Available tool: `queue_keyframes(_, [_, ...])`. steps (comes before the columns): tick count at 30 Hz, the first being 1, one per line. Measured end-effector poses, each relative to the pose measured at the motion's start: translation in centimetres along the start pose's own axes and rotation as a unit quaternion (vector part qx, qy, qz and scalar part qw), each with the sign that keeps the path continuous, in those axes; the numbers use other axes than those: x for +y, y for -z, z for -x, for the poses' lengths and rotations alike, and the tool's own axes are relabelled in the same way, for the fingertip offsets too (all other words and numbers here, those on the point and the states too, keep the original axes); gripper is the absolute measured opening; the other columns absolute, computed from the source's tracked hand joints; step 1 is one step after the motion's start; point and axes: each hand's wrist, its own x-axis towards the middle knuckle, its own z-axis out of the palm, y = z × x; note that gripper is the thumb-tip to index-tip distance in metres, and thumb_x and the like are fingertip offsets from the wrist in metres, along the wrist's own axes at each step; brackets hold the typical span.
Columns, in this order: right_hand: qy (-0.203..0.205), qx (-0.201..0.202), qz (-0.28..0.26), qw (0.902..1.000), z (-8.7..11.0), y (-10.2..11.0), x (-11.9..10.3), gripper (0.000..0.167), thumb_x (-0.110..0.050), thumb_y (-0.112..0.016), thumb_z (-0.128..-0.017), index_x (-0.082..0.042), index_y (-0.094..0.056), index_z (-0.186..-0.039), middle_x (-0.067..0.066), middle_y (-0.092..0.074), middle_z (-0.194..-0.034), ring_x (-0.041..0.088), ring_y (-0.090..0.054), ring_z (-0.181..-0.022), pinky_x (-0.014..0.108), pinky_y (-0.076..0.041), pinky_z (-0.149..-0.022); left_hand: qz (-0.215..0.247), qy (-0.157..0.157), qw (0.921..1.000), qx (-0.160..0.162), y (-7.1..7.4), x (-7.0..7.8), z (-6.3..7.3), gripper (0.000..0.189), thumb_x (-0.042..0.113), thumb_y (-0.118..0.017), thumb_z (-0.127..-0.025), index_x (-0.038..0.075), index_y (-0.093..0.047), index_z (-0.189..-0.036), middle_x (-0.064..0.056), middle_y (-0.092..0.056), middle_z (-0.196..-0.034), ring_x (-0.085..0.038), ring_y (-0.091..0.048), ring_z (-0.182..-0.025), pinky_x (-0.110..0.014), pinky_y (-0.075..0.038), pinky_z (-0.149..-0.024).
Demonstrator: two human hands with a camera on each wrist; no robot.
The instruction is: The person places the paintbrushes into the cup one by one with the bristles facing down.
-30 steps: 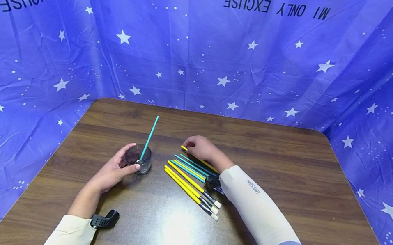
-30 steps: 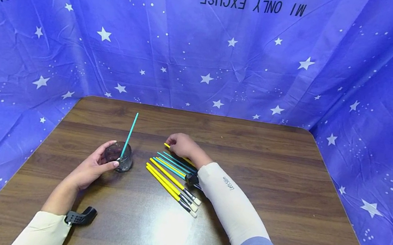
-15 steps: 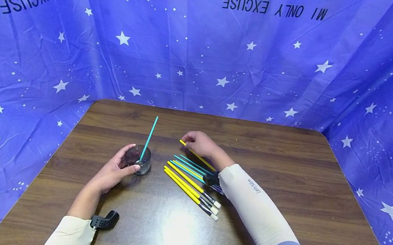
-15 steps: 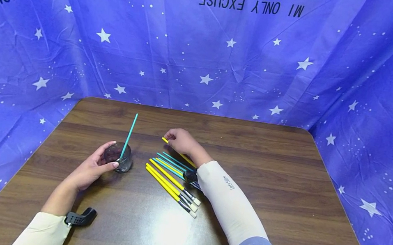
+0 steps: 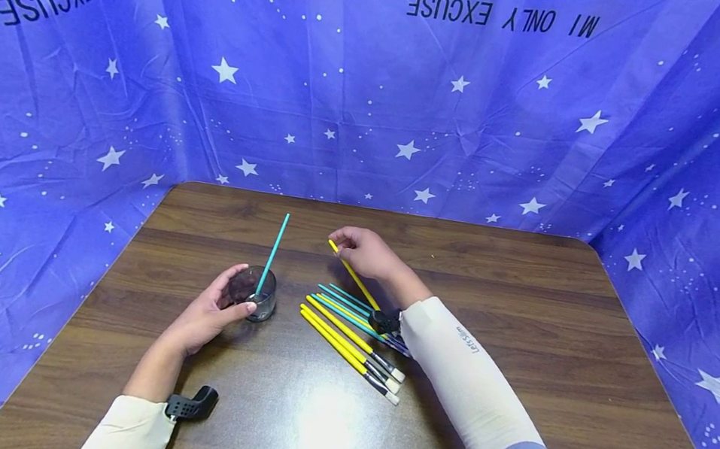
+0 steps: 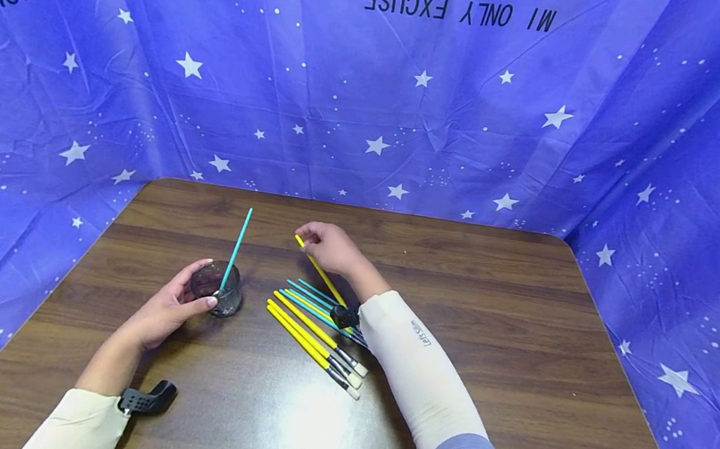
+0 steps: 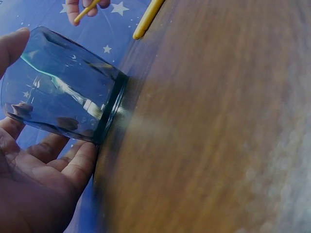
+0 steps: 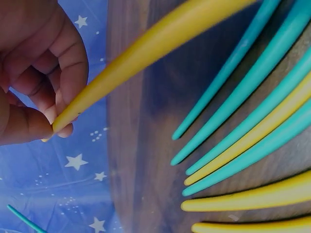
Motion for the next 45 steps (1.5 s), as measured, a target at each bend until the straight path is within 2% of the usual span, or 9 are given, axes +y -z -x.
queue_keyframes(7, [-0.009,0.011,-0.065,0.9978,-0.3,0.2,-0.9,0.028,0.003,-0.054,-0.094,0.003,-0.062,-0.122,0.013,-0.065,-0.091,0.013,-0.055,-0.068,0.03,-0.051,-0.06,-0.001,0.004,1.0,0.002,0.0,0.2,0.1,0.07,0.002,-0.065,-0.094,0.003,-0.026,-0.152,-0.031,-0.045,-0.138,-0.012,-0.053,-0.114,-0.018,-0.045,-0.09])
queue_keyframes(15, [-0.009,0.043,-0.144,0.9886,-0.5,0.3,-2.4,0.025,0.002,-0.056,-0.096,-0.001,-0.06,-0.121,0.014,-0.062,-0.092,0.015,-0.056,-0.071,0.05,-0.056,-0.07,-0.004,0.007,1.0,0.004,0.1,0.2,0.0,0.07,0.003,-0.065,-0.093,0.004,-0.026,-0.152,-0.03,-0.045,-0.139,-0.02,-0.052,-0.117,-0.017,-0.045,-0.091])
queue_keyframes(19, [-0.023,0.073,-0.215,0.9737,-0.6,0.4,-3.1,0.029,0.002,-0.059,-0.096,0.0,-0.057,-0.125,0.009,-0.058,-0.091,0.016,-0.058,-0.073,0.056,-0.056,-0.076,-0.004,0.005,1.0,0.001,0.0,0.1,-0.1,0.069,0.003,-0.064,-0.094,0.004,-0.026,-0.152,-0.03,-0.045,-0.139,-0.025,-0.05,-0.12,-0.017,-0.044,-0.092])
queue_keyframes(26, [-0.007,0.135,-0.292,0.947,-0.9,0.4,-4.5,0.03,0.006,-0.059,-0.094,0.002,-0.053,-0.124,0.009,-0.057,-0.09,0.019,-0.055,-0.073,0.035,-0.057,-0.063,0.004,0.004,1.0,-0.001,0.0,0.1,-0.2,0.069,0.001,-0.064,-0.094,0.003,-0.026,-0.152,-0.03,-0.044,-0.14,-0.031,-0.048,-0.123,-0.018,-0.045,-0.091])
queue_keyframes(32, [0.017,0.198,-0.345,0.9173,-1.0,0.3,-5.9,0.03,0.006,-0.056,-0.095,0.001,-0.051,-0.125,0.015,-0.059,-0.095,0.022,-0.06,-0.074,0.062,-0.052,-0.081,0.002,0.012,0.9999,0.0,-0.1,0.2,-0.1,0.07,0.003,-0.065,-0.094,0.004,-0.026,-0.152,-0.031,-0.043,-0.14,-0.037,-0.046,-0.125,-0.018,-0.045,-0.091])
queue_keyframes(34, [0.027,0.22,-0.363,0.9051,-1.1,0.3,-6.5,0.031,0.006,-0.056,-0.095,0.001,-0.05,-0.125,0.013,-0.058,-0.093,0.016,-0.06,-0.073,0.064,-0.05,-0.083,0.003,0.012,0.9999,0.001,-0.1,0.2,-0.1,0.07,0.003,-0.065,-0.093,0.004,-0.026,-0.152,-0.031,-0.043,-0.14,-0.039,-0.045,-0.126,-0.018,-0.045,-0.091])
queue_keyframes(36, [0.037,0.238,-0.383,0.8919,-1.2,0.2,-7.0,0.031,0.007,-0.056,-0.095,0.001,-0.049,-0.125,0.009,-0.057,-0.091,0.012,-0.06,-0.073,0.053,-0.056,-0.078,0.004,0.01,0.9999,0.001,-0.1,0.2,-0.1,0.07,0.002,-0.065,-0.093,0.004,-0.025,-0.152,-0.031,-0.043,-0.14,-0.038,-0.045,-0.126,-0.017,-0.045,-0.091])
queue_keyframes(41, [0.069,0.275,-0.42,0.8621,-1.4,-0.5,-7.9,0.031,0.011,-0.056,-0.093,0.005,-0.046,-0.122,0.007,-0.056,-0.088,0.01,-0.058,-0.072,0.032,-0.058,-0.065,0.001,0.005,1.0,0.001,0.0,0.1,0.0,0.07,0.002,-0.064,-0.093,0.002,-0.025,-0.151,-0.031,-0.043,-0.14,-0.04,-0.044,-0.127,-0.016,-0.043,-0.092])
queue_keyframes(45, [0.078,0.284,-0.418,0.8595,-1.6,-1.6,-8.1,0.03,0.013,-0.055,-0.093,0.005,-0.046,-0.12,0.013,-0.057,-0.09,0.01,-0.057,-0.072,0.032,-0.058,-0.063,0.002,0.005,1.0,0.002,0.0,-0.1,0.0,0.07,0.002,-0.065,-0.093,0.002,-0.026,-0.151,-0.03,-0.044,-0.14,-0.039,-0.044,-0.127,-0.016,-0.043,-0.093])
